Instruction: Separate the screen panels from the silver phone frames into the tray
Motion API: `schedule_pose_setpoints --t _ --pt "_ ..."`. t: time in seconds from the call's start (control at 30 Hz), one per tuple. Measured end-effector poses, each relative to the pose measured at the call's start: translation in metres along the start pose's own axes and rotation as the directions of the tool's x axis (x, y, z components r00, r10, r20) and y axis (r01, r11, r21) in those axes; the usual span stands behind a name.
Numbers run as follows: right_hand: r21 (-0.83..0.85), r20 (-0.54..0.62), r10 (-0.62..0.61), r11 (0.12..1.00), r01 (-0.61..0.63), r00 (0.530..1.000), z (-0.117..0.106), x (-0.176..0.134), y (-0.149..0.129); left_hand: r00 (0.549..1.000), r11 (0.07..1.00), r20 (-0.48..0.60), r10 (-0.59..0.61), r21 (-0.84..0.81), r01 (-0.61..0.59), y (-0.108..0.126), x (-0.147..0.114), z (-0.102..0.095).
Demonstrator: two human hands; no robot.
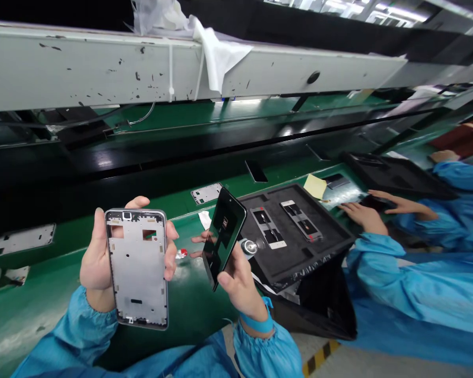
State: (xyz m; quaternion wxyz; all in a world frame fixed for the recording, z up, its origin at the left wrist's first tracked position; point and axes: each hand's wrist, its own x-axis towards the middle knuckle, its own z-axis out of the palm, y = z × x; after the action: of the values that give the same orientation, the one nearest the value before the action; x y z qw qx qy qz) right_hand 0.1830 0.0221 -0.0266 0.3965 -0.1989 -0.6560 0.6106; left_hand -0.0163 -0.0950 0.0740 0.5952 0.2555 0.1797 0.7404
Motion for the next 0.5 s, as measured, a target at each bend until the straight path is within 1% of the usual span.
schedule_pose_setpoints --t 0.1,0.17,0.2,0.27,0.33,0.37,0.4,0.5 --pt "0.055 0.024 -0.08 0.995 0.078 0.997 -0.003 0.002 -0.012 1.0 1.0 0.016 -0.026 -0.008 0.026 0.001 0.001 -0.001" --pt "-0.025 0.034 -0.136 0.99 0.136 0.99 -0.007 0.005 -0.021 1.0 1.0 0.002 -0.016 0.014 0.016 0.0 0.003 -0.004" --pt "-0.075 0.061 -0.173 0.981 0.177 0.983 -0.009 0.006 -0.026 1.0 0.999 -0.019 0.014 0.046 -0.014 -0.001 0.006 -0.007" --pt "-0.178 0.151 -0.233 0.95 0.258 0.961 -0.014 0.011 -0.033 0.987 0.979 -0.075 0.144 0.154 -0.131 -0.005 0.013 -0.015" --pt "-0.28 0.238 -0.259 0.905 0.321 0.936 -0.017 0.016 -0.036 0.949 0.927 -0.105 0.299 0.27 -0.262 -0.01 0.023 -0.026" --pt "-0.322 0.268 -0.268 0.88 0.349 0.925 -0.018 0.019 -0.036 0.928 0.899 -0.107 0.357 0.31 -0.31 -0.011 0.027 -0.031" --pt "-0.357 0.296 -0.275 0.857 0.373 0.915 -0.019 0.02 -0.035 0.913 0.878 -0.103 0.394 0.335 -0.341 -0.012 0.031 -0.036" --pt "-0.407 0.358 -0.283 0.81 0.422 0.89 -0.021 0.019 -0.029 0.896 0.851 -0.069 0.438 0.354 -0.389 -0.011 0.037 -0.043"
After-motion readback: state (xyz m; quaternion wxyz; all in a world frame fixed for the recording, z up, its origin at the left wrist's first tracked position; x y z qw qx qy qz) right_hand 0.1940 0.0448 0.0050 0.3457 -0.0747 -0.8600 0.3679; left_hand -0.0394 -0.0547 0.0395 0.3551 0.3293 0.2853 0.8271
